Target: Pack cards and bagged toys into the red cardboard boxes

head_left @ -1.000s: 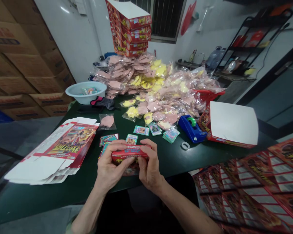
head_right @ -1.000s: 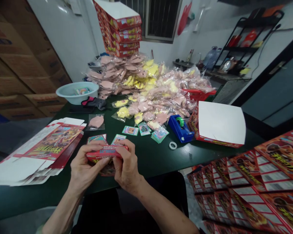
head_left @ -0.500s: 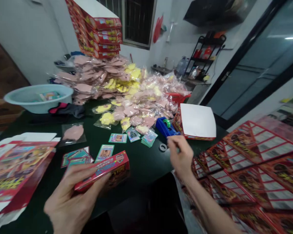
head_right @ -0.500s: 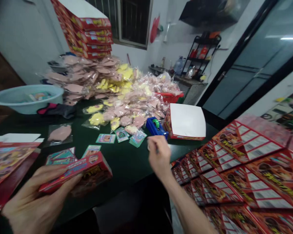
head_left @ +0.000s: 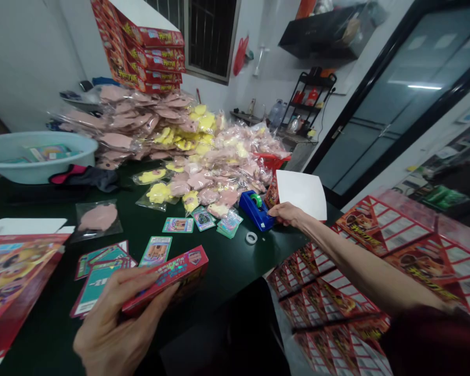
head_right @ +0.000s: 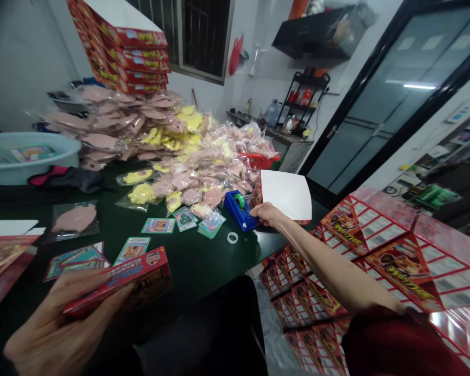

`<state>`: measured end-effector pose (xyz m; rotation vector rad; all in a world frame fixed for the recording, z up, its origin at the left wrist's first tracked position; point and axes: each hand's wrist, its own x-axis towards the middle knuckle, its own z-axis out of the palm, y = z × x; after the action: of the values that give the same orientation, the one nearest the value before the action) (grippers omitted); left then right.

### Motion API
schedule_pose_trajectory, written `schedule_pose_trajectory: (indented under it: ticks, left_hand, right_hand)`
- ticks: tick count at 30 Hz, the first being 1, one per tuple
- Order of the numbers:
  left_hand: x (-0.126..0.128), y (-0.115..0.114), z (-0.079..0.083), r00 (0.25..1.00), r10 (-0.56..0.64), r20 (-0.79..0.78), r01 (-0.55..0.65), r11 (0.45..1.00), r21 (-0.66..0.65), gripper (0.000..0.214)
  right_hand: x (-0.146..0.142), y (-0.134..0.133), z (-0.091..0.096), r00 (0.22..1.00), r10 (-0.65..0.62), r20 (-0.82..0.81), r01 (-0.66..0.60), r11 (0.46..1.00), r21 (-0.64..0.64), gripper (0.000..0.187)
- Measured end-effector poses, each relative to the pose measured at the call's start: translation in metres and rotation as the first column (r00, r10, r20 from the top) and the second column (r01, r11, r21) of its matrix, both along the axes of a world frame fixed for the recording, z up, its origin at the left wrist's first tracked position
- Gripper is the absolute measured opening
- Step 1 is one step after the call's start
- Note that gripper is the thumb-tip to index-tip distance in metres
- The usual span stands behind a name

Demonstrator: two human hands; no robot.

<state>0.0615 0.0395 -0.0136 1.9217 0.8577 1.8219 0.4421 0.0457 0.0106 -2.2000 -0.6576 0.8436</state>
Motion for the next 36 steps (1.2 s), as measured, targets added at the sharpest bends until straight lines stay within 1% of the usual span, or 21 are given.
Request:
schedule_pose_trajectory:
  ticks: [2, 5, 8, 11, 12, 14, 16, 18, 20, 22, 25, 27, 29, 30, 31, 32, 33, 34, 35, 36]
  left_hand:
    - [0.0, -0.001, -0.001, 1.0, -0.004, 0.003, 0.004, 1.0, -0.015, 0.028]
    - [0.0, -0.002, -0.002, 1.0, -0.007, 0.004, 0.007, 0.999, -0.043, 0.027]
    - [0.0, -0.003, -0.002, 1.0, 0.002, 0.01, -0.001, 0.999, -0.046, 0.027]
    - [0.001, -0.002, -0.001, 1.0, -0.001, 0.007, 0.001, 0.999, -0.047, 0.027]
    - [0.001, -0.002, -0.001, 1.0, 0.0, 0.009, 0.001, 0.999, -0.049, 0.026]
    - [0.0, -0.002, -0.001, 1.0, -0.003, 0.011, 0.003, 0.998, -0.06, 0.025]
    - [0.0, -0.002, -0.002, 1.0, 0.003, 0.013, -0.002, 0.998, -0.061, 0.025]
    - [0.0, -0.002, -0.003, 1.0, 0.019, 0.011, -0.019, 0.998, -0.058, 0.025]
    - [0.001, -0.002, -0.004, 0.999, 0.039, 0.014, -0.038, 0.998, -0.049, 0.026]
    - [0.001, -0.001, -0.005, 0.999, 0.043, 0.02, -0.043, 0.999, -0.023, 0.027]
    - [0.001, -0.001, -0.005, 0.999, 0.032, 0.008, -0.033, 0.999, 0.022, 0.029]
    - [-0.001, -0.001, -0.005, 1.0, -0.018, -0.016, 0.018, 1.0, 0.009, 0.029]
    - [-0.002, 0.0, -0.004, 0.997, -0.078, -0.02, 0.078, 0.997, -0.014, 0.027]
    - [-0.002, 0.0, -0.003, 0.995, -0.094, -0.021, 0.093, 0.995, -0.018, 0.026]
    - [-0.003, 0.0, -0.002, 0.995, -0.096, -0.025, 0.095, 0.995, -0.019, 0.025]
    - [-0.003, 0.0, -0.001, 0.996, -0.086, -0.037, 0.086, 0.996, -0.014, 0.024]
    - [-0.003, -0.001, 0.001, 0.996, -0.068, -0.053, 0.067, 0.998, -0.014, 0.023]
    - [-0.003, -0.002, 0.002, 0.997, -0.044, -0.07, 0.042, 0.999, -0.022, 0.024]
    - [-0.003, -0.003, 0.003, 0.996, -0.021, -0.084, 0.018, 0.999, -0.037, 0.026]
    - [-0.003, -0.004, 0.004, 0.996, -0.003, -0.09, -0.001, 0.999, -0.051, 0.028]
  right_hand:
    - [-0.002, 0.003, -0.003, 0.993, -0.093, -0.069, 0.094, 0.995, 0.018, 0.027]
    - [-0.006, 0.003, -0.01, 0.965, -0.211, -0.156, 0.231, 0.965, 0.125, 0.028]
    - [-0.014, -0.007, -0.022, 0.934, -0.266, -0.238, 0.328, 0.903, 0.276, 0.029]
    - [-0.024, -0.022, -0.039, 0.919, -0.274, -0.283, 0.374, 0.834, 0.406, 0.029]
    - [-0.027, -0.026, -0.046, 0.918, -0.272, -0.288, 0.378, 0.818, 0.433, 0.028]
    - [-0.032, -0.03, -0.06, 0.919, -0.274, -0.282, 0.38, 0.804, 0.457, 0.029]
    - [-0.034, -0.029, -0.072, 0.924, -0.285, -0.256, 0.374, 0.812, 0.448, 0.029]
    - [-0.032, -0.025, -0.078, 0.933, -0.293, -0.211, 0.357, 0.83, 0.428, 0.03]
    - [-0.028, -0.023, -0.079, 0.945, -0.294, -0.146, 0.328, 0.847, 0.417, 0.03]
    - [-0.025, -0.027, -0.075, 0.955, -0.287, -0.068, 0.288, 0.857, 0.427, 0.029]
    - [-0.037, -0.043, -0.064, 0.961, -0.273, 0.046, 0.219, 0.851, 0.478, 0.017]
    - [-0.06, -0.058, -0.052, 0.962, -0.252, 0.101, 0.165, 0.837, 0.522, 0.014]
    - [-0.099, -0.076, -0.036, 0.975, -0.181, 0.129, 0.08, 0.827, 0.556, 0.015]
    - [-0.124, -0.084, -0.028, 0.985, -0.115, 0.128, 0.022, 0.823, 0.568, 0.016]
    - [-0.15, -0.09, -0.019, 0.993, -0.013, 0.12, -0.059, 0.817, 0.574, 0.02]
    - [-0.177, -0.094, -0.011, 0.989, 0.119, 0.084, -0.146, 0.777, 0.612, 0.024]
    - [-0.202, -0.096, -0.005, 0.974, 0.227, 0.02, -0.185, 0.735, 0.652, 0.024]
    - [-0.225, -0.095, 0.0, 0.95, 0.305, -0.06, -0.18, 0.698, 0.693, 0.025]
    - [-0.245, -0.092, 0.004, 0.922, 0.358, -0.147, -0.143, 0.669, 0.729, 0.025]
    - [-0.26, -0.087, 0.005, 0.892, 0.391, -0.226, -0.096, 0.654, 0.75, 0.026]
